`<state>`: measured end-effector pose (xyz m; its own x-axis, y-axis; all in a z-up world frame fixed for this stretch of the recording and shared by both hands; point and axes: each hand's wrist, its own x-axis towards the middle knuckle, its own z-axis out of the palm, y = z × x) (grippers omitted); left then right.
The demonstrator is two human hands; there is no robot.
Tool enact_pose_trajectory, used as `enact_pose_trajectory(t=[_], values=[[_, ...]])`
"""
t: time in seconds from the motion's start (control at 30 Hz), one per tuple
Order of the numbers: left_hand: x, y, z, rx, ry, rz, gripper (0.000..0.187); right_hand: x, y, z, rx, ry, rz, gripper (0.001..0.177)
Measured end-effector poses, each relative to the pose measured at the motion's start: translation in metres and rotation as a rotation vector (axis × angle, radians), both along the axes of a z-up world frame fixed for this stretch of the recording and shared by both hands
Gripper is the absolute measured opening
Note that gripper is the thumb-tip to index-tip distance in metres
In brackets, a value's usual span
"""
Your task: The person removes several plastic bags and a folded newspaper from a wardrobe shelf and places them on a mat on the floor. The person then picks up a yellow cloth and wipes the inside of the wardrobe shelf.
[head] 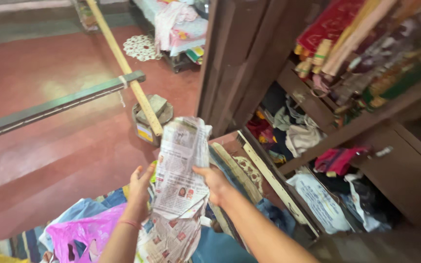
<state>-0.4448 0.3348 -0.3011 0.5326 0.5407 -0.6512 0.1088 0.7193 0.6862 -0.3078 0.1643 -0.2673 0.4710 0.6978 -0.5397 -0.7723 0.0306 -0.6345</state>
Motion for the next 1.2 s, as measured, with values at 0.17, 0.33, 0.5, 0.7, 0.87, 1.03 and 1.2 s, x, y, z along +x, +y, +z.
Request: enact_pose_trajectory(t=[0.17, 0.33, 0.5, 0.7, 0.87, 1.03, 1.2], values=[[-0.028, 0.032, -0.008, -0.390, -0.293, -0.211, 0.081, 0.030, 0.048, 0.009, 0.163, 0.124, 0.234, 0.038], [-0.033, 0.051, -0.002, -0.299, -0.341, -0.041, 0.061, 0.057, 0.077, 0.004, 0.088, -0.134, 0.353, 0.042], [-0.007, 0.087, 0.007, -0.162, -0.184, 0.004, 0.044, 0.109, 0.093, -0.015, -0.112, -0.344, 0.354, 0.047], [0.018, 0.092, 0.003, 0.106, 0.090, 0.132, 0.037, 0.169, 0.116, -0.041, -0.085, -0.224, 0.453, 0.049], [0.031, 0.074, -0.010, 0.060, -0.002, 0.299, 0.041, 0.198, 0.128, -0.055, -0.100, -0.091, 0.637, 0.054], [0.027, 0.064, -0.025, 0.056, 0.111, 0.301, 0.044, 0.186, 0.127, -0.090, -0.183, -0.362, 0.555, 0.045], [0.017, 0.075, -0.075, 0.027, 0.276, 0.269, 0.040, 0.191, 0.129, -0.131, -0.346, -0.441, 0.454, 0.039]])
